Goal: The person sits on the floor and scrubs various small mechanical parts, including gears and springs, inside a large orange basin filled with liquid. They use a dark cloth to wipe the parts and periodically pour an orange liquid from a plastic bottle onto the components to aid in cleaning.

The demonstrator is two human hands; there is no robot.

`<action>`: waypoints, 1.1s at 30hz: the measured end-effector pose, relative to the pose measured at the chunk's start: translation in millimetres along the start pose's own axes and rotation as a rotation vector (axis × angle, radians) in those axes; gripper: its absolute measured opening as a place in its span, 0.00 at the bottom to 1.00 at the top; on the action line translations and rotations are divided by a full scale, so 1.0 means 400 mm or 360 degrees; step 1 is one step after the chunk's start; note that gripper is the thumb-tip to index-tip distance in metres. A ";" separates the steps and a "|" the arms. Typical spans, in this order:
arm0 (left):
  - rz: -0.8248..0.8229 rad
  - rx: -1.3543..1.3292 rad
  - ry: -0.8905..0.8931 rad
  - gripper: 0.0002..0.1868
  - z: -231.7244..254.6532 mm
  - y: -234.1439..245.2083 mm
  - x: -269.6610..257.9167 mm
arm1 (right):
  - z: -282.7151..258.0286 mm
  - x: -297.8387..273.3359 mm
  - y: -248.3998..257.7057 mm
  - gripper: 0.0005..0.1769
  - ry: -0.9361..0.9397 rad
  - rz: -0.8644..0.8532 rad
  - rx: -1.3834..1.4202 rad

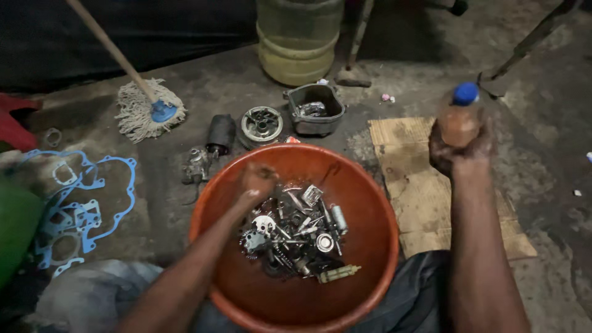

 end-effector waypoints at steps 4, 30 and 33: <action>-0.0200 0.0040 0.0219 0.08 0.065 -0.013 0.032 | -0.060 0.004 0.087 0.40 -0.0169 0.0104 0.0682; -0.0659 -0.0084 0.0614 0.11 0.300 -1.062 0.007 | -0.233 -0.093 0.481 0.30 0.0318 0.0861 0.0891; -0.0666 -0.0024 0.0637 0.13 0.318 -1.061 -0.002 | -0.238 -0.090 0.467 0.31 0.0333 0.0874 0.0936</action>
Point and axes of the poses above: each hand's wrist, its own x-axis towards the middle knuckle, its own y-axis out of the back of the hand, z = x × y, the point moved 7 cm from there along x, towards the middle knuckle, and after that the axes turned 6 degrees about -z, right-handed, at the moved point
